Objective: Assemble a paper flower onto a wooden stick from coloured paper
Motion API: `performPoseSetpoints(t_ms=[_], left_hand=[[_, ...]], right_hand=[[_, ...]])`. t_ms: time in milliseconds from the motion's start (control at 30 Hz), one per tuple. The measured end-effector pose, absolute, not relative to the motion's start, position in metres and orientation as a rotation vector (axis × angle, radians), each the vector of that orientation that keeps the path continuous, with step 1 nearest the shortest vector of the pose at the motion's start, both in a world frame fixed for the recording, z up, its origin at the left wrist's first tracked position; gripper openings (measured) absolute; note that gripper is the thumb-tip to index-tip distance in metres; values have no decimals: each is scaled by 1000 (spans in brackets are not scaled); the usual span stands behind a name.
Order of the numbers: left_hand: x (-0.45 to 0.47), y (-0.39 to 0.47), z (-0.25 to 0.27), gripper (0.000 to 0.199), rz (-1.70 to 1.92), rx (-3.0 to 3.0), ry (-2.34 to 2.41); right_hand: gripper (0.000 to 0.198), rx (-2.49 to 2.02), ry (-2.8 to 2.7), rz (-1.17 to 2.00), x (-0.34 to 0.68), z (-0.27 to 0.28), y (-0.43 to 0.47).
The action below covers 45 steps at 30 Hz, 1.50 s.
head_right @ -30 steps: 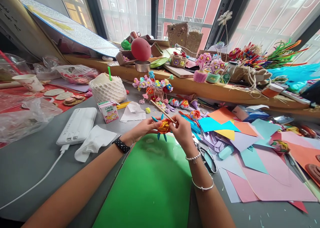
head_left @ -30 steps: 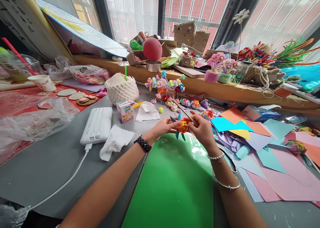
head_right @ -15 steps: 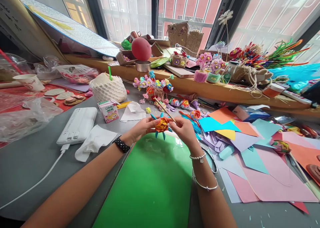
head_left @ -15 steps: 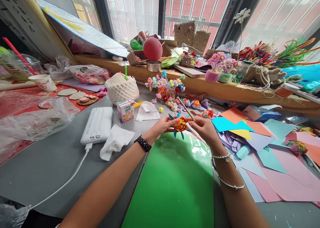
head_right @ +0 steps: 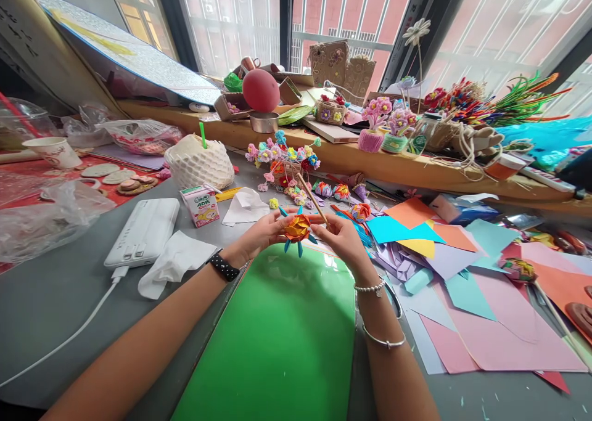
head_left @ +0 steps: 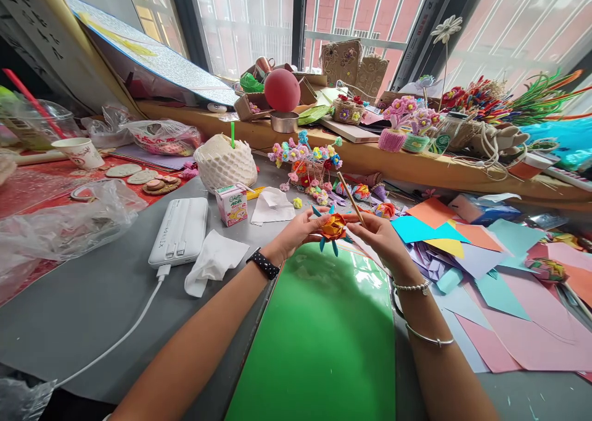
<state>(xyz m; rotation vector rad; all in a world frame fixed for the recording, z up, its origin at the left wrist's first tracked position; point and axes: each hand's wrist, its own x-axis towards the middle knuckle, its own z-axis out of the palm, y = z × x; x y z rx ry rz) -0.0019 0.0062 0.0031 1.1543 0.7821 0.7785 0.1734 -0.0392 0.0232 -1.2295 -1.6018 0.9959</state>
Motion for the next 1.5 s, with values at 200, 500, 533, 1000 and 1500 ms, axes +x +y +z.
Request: performPoseSetpoints(t_ms=[200, 500, 533, 1000, 1500], left_hand=[[-2, 5, 4, 46, 764, 1183, 771], [-1, 7, 1, 49, 770, 1164, 611], [-1, 7, 1, 51, 768, 1161, 573], [-1, 3, 2, 61, 918, 1563, 587], [0, 5, -2, 40, 996, 1554, 556]], right_hand=[[55, -1290, -1874, 840, 178, 23, -40], [47, -1251, -1805, 696, 174, 15, -37], [45, -1255, -1786, 685, 174, 15, -37], [44, -1270, -1746, 607, 178, 15, -35], [43, -1276, -1749, 640, 174, 13, -36]])
